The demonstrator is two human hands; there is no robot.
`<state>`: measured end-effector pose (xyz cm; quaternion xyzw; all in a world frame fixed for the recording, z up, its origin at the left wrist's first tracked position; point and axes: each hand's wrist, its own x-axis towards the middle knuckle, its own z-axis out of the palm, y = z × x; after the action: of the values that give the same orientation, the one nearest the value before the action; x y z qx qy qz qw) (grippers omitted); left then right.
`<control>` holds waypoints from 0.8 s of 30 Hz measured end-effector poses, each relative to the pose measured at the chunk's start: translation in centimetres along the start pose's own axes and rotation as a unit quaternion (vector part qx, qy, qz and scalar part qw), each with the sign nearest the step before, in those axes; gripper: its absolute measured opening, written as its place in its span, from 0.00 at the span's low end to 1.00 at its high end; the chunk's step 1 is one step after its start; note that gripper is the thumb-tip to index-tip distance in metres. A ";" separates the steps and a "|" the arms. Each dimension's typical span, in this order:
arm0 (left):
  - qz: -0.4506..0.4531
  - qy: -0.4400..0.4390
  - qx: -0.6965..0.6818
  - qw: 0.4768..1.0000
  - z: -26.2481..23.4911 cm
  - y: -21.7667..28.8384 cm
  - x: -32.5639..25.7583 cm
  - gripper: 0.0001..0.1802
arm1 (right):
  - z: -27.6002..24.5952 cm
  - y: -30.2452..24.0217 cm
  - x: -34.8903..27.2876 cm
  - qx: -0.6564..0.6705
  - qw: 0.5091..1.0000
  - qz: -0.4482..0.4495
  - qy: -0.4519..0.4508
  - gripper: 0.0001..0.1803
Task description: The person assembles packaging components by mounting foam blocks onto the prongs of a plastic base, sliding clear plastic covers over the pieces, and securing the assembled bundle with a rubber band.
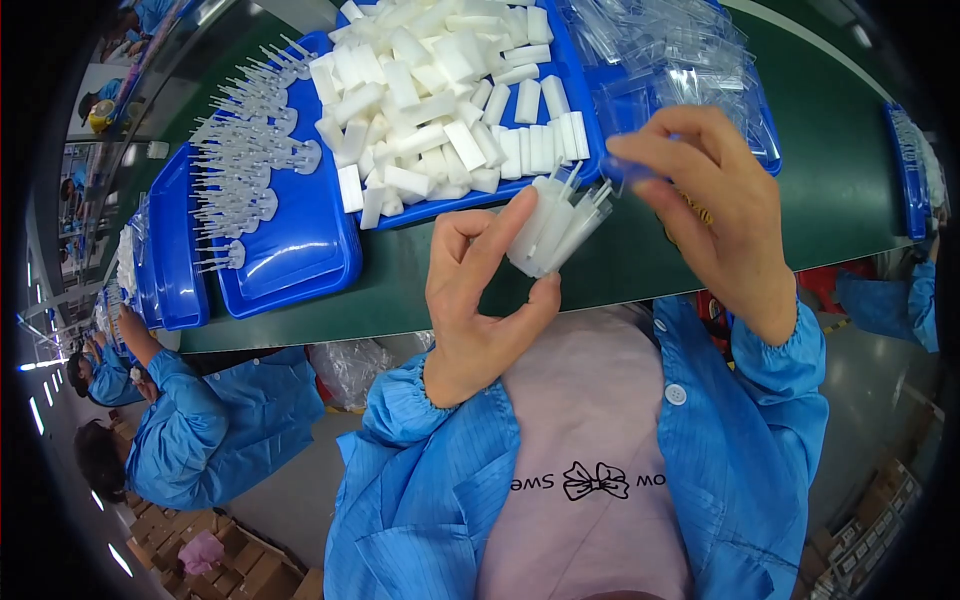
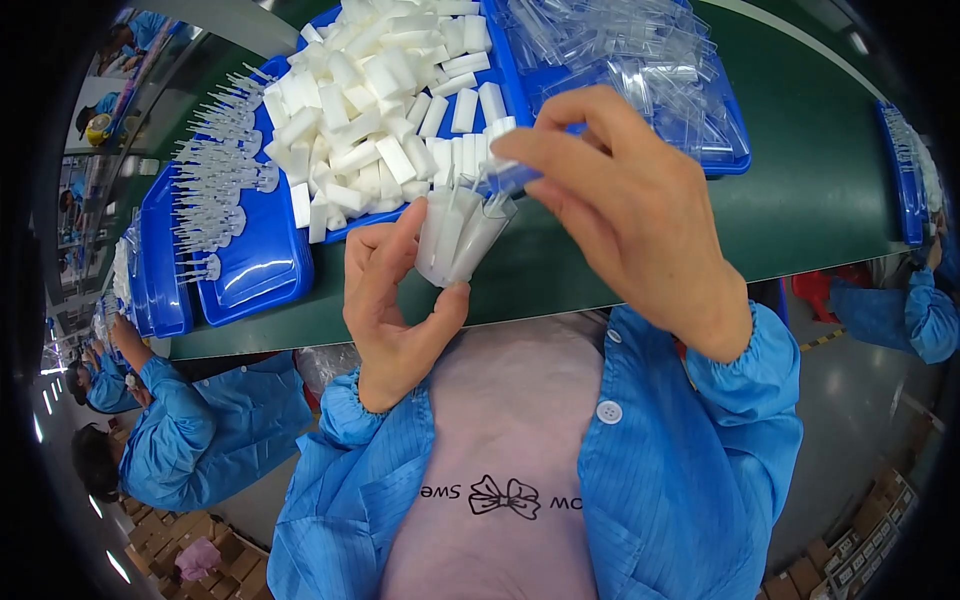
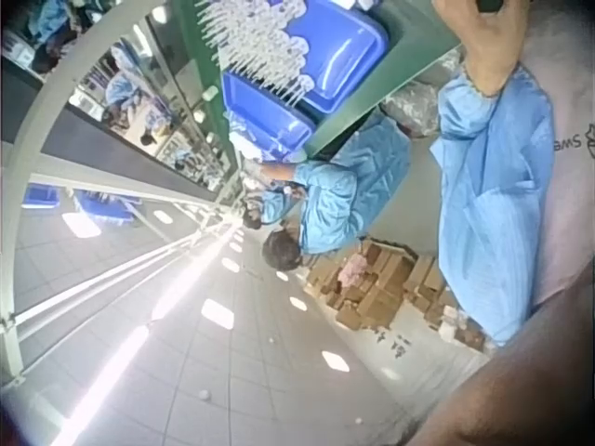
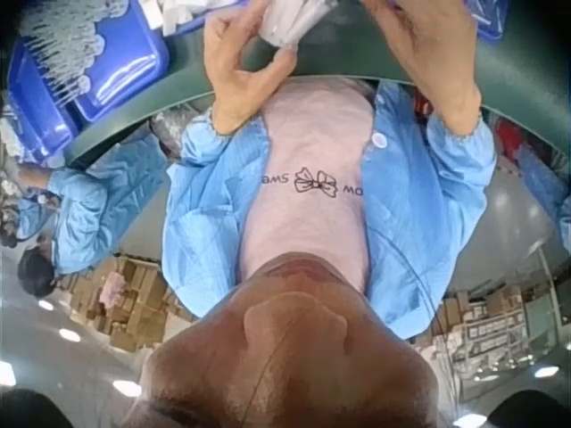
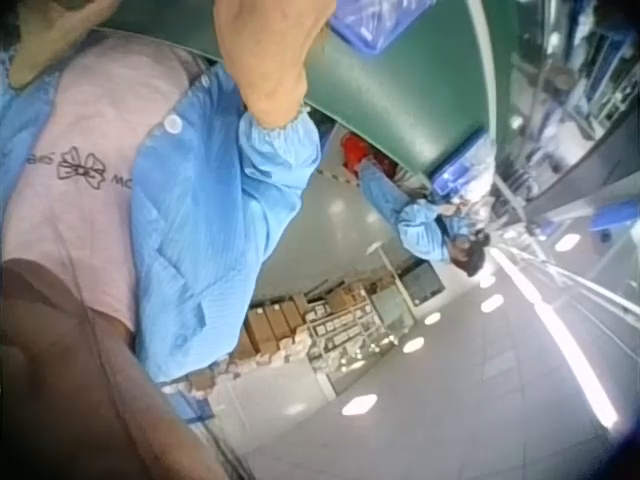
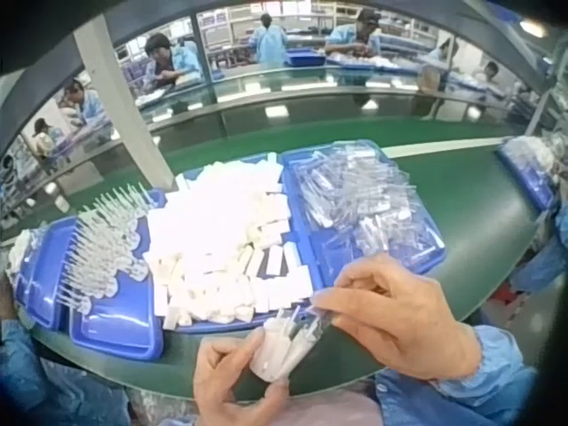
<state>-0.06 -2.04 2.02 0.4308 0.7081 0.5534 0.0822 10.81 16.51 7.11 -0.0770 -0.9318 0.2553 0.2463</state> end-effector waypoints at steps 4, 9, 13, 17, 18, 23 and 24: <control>0.030 -0.006 0.016 0.999 0.0 -0.1 0.1 0.33 | 0.0 -0.1 -0.2 -0.022 0.999 0.002 0.024 0.19; 0.028 -0.006 0.013 1.000 0.1 0.1 0.0 0.32 | 1.0 0.0 -0.2 -0.057 0.995 -0.061 0.059 0.20; 0.030 -0.007 0.025 0.999 0.0 -0.2 -0.2 0.32 | 1.1 0.1 -0.1 -0.067 0.993 -0.077 0.054 0.20; 0.026 0.003 0.022 0.999 0.1 -0.2 -0.3 0.32 | 0.0 0.5 0.1 -0.047 0.995 -0.068 0.053 0.20; 0.030 0.003 0.025 0.999 0.1 -0.2 -0.3 0.32 | -0.4 0.4 0.2 -0.047 0.995 -0.068 0.053 0.20; 0.036 0.006 0.033 0.999 0.1 0.0 -0.3 0.32 | -1.5 -0.1 0.5 0.104 0.993 0.052 -0.004 0.10; 0.035 0.010 0.030 0.999 0.1 -0.1 -0.3 0.32 | -1.5 0.1 0.6 0.105 0.993 0.051 -0.005 0.10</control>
<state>0.18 -2.20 1.80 0.4519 0.7096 0.5389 0.0431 11.01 17.42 8.46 -0.0972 -0.8957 0.3646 0.2352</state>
